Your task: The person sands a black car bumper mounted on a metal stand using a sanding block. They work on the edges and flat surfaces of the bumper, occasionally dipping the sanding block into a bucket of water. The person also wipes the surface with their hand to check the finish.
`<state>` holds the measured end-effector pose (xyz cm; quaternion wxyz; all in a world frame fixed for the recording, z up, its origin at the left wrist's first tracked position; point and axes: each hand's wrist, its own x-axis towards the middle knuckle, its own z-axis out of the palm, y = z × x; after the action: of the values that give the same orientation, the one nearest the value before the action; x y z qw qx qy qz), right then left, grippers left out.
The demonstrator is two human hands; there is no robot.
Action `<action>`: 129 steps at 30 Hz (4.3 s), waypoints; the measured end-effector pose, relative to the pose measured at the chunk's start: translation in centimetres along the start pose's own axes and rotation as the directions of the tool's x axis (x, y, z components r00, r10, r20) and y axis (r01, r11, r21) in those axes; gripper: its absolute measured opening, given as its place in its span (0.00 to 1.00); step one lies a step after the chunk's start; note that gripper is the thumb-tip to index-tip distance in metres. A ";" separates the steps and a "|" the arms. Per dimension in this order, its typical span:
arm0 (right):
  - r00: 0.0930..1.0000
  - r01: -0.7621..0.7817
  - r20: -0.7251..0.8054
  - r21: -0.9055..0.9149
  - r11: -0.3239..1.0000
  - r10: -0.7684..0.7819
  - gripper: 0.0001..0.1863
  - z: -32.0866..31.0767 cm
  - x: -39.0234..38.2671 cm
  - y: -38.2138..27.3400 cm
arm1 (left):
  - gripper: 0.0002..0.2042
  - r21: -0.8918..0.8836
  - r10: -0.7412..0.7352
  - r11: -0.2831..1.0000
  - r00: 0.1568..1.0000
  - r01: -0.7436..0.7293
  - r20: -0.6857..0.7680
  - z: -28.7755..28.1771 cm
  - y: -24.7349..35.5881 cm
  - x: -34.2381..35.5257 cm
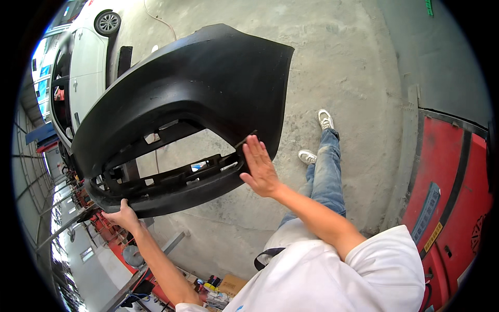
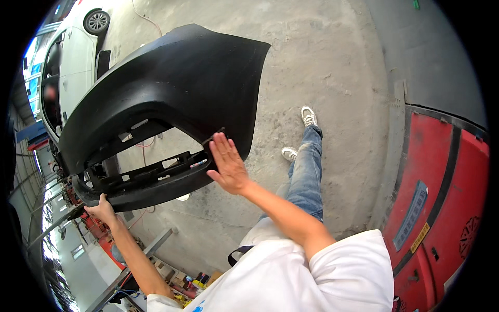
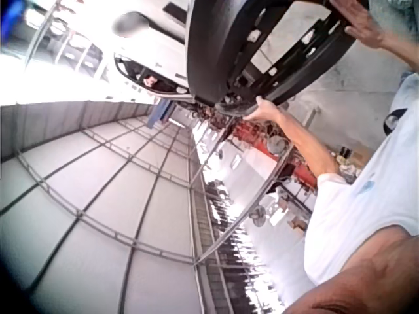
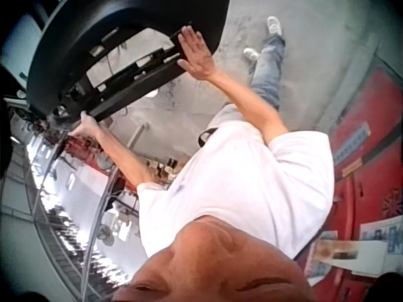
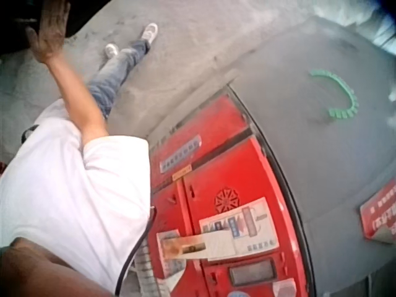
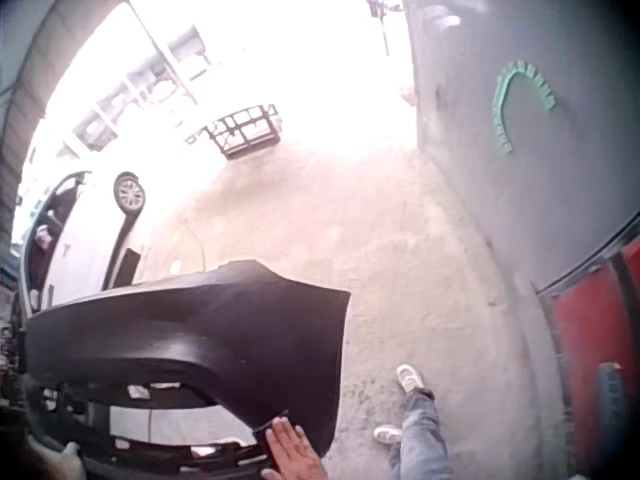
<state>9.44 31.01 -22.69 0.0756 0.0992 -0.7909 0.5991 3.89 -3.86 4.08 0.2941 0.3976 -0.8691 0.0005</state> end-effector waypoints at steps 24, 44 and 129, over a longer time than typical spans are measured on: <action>0.527 0.708 0.589 0.094 0.700 -0.612 0.46 -7.6 28.1 -4.6 | 0.51 -0.140 0.067 0.988 0.997 -0.070 -0.029 0.5 0.3 -3.2; -0.050 0.856 0.783 0.354 0.378 -0.619 0.46 -1.8 35.5 -15.9 | 0.42 -0.171 -0.325 0.938 0.936 0.301 -0.136 -0.7 5.4 -4.7; 0.629 0.580 0.518 0.185 0.793 -0.580 0.39 0.1 39.7 -9.9 | 0.34 0.360 -0.007 0.932 0.995 0.043 -0.099 -0.2 5.6 -2.5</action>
<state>-26.56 25.73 -4.03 0.0341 0.5156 -0.7034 0.4880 1.40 1.70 4.23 0.2573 0.4555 -0.8340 0.1755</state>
